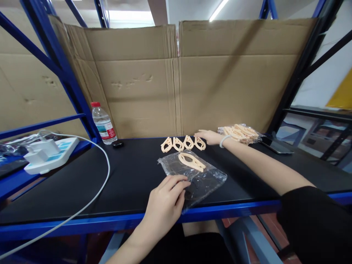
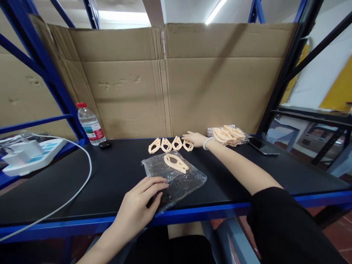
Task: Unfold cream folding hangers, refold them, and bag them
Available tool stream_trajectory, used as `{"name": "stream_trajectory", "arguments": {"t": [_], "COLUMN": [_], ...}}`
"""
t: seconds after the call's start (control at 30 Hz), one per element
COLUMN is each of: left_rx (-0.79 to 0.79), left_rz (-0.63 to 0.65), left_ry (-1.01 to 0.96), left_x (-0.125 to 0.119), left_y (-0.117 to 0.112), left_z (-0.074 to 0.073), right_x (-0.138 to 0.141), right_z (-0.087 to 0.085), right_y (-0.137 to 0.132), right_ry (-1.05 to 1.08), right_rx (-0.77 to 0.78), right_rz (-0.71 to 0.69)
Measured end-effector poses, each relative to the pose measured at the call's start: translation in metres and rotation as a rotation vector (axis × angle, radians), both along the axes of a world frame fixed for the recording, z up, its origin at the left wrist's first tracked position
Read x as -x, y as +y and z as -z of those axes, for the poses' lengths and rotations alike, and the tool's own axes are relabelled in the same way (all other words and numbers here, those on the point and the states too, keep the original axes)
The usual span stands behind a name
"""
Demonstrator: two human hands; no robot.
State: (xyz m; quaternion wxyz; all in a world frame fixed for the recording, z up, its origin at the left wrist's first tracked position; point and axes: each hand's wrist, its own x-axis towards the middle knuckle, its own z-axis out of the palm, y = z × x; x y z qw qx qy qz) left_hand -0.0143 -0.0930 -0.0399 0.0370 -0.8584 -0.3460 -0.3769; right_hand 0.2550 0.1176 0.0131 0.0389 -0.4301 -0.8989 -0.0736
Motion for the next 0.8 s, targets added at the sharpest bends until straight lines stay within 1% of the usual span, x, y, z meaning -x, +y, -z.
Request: {"name": "stream_trajectory", "arguments": {"t": [0.07,0.13,0.2,0.3,0.4,0.53,0.67,0.8], "left_rx": [0.015,0.027,0.031,0.013,0.002,0.014,0.023,0.021], "left_rz": [0.008,0.016,0.012,0.003,-0.001,0.001,0.005,0.005], "left_ry": [-0.007,-0.014,-0.013,0.000,0.005,-0.007,-0.017,-0.027], "left_x": [0.000,0.001,0.000,0.000,0.000,-0.001,0.000,0.001], "left_y": [0.000,0.000,0.000,0.000,0.001,0.001,0.001,0.002], "left_z": [0.001,0.001,0.001,0.001,0.001,0.002,0.002,0.002], "right_x": [0.002,0.001,-0.005,-0.022,-0.039,-0.053,-0.059,-0.057], "right_z": [0.016,0.024,0.025,0.019,0.016,0.022,0.031,0.037], "right_y": [0.011,0.011,0.005,-0.014,-0.044,-0.098,-0.154,-0.197], "right_ry": [-0.034,-0.018,0.009,0.012,0.020,0.081,0.213,0.341], "right_rx": [0.037,0.040,0.025,0.032,0.044,-0.017,-0.110,-0.115], "right_rz": [-0.021,-0.008,0.038,0.078,0.052,0.074,0.129,0.175]}}
